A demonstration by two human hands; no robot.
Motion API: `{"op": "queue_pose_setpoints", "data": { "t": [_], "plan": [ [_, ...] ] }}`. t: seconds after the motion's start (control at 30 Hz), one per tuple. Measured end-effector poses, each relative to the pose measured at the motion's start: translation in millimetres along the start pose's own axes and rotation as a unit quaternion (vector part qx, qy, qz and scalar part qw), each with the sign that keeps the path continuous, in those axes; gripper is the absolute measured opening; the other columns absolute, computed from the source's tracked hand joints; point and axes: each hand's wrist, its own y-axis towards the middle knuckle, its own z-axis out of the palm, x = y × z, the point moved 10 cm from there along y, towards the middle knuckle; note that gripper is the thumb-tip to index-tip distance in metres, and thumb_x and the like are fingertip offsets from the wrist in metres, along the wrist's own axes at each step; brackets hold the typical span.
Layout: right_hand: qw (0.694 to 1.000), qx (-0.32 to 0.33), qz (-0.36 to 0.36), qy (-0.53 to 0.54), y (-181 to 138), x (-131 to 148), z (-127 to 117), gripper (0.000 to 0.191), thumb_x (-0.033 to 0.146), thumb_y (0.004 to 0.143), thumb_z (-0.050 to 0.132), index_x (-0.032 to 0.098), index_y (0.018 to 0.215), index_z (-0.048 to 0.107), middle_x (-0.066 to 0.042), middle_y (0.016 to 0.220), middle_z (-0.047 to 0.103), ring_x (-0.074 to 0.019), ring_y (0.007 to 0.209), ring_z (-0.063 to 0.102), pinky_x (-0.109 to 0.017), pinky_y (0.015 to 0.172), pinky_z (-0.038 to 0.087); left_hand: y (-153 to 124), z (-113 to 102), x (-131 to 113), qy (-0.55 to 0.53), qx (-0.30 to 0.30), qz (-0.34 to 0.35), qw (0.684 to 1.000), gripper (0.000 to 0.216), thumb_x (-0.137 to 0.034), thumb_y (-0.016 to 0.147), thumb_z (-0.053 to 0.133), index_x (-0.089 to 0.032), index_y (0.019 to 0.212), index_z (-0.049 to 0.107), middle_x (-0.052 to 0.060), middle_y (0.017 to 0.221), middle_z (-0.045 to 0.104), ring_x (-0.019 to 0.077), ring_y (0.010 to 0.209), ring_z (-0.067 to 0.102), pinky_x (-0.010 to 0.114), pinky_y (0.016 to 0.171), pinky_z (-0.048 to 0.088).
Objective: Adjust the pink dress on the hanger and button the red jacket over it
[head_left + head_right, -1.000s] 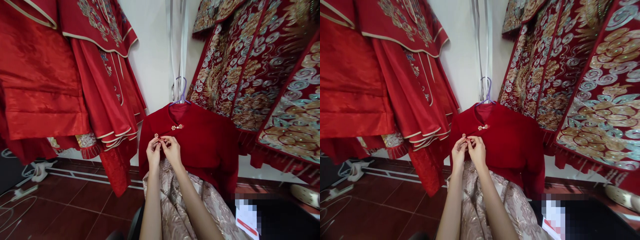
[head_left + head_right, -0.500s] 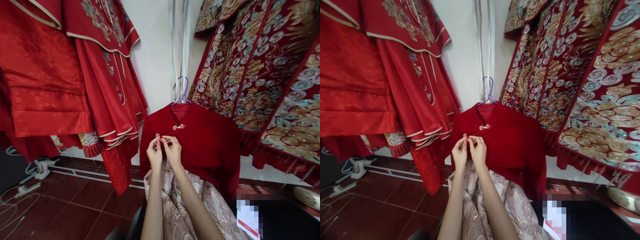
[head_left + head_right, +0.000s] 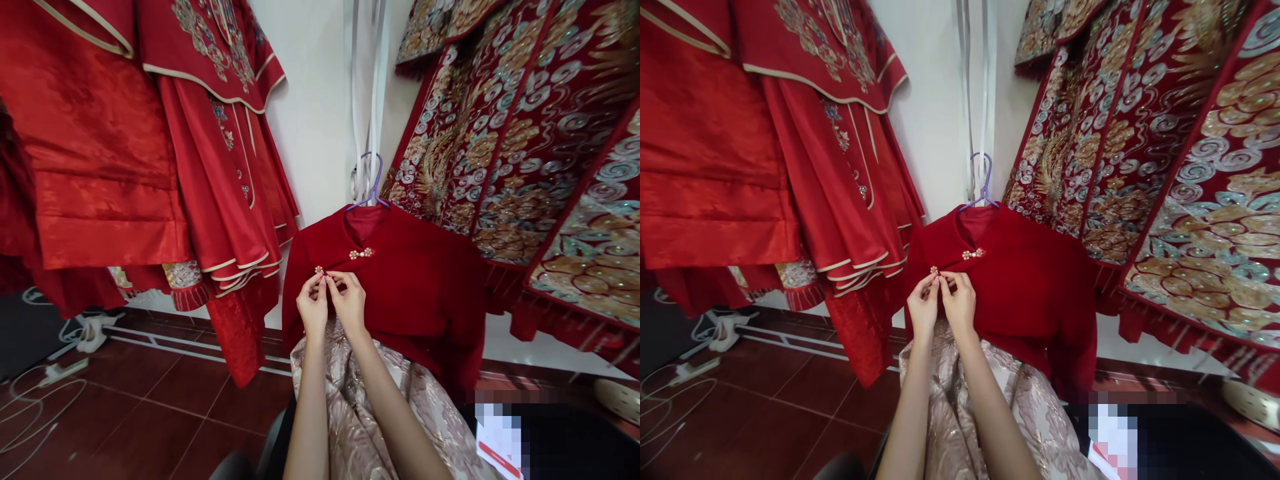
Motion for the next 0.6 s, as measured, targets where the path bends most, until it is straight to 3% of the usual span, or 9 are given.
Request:
{"op": "queue_pose_setpoints", "data": {
  "t": [0.43, 0.6],
  "plan": [
    [1.000, -0.014, 0.013, -0.003, 2.5, -0.9, -1.0, 0.023, 0.035, 0.086, 0.053, 0.019, 0.092, 0.069, -0.007, 0.088, 0.066, -0.0155, 0.071, 0.060, -0.027, 0.068, 0.049, 5.0, -4.0, 7.9, 0.027, 0.001, 0.026, 0.999, 0.023, -0.031, 0.079, 0.064, -0.015, 0.095, 0.070, 0.011, 0.099, 0.071, 0.0202, 0.089, 0.066, 0.034, 0.086, 0.051],
    [0.999, -0.004, 0.024, -0.023, 6.6, -4.6, -0.9, 0.020, 0.028, 0.083, 0.054, 0.019, 0.092, 0.069, -0.008, 0.089, 0.068, -0.0170, 0.071, 0.062, -0.031, 0.071, 0.051, 8.3, 3.3, 10.0, 0.033, 0.050, 0.035, 0.998, 0.021, -0.026, 0.080, 0.061, -0.016, 0.097, 0.067, 0.010, 0.099, 0.070, 0.0178, 0.087, 0.065, 0.033, 0.085, 0.050]
  ]
}}
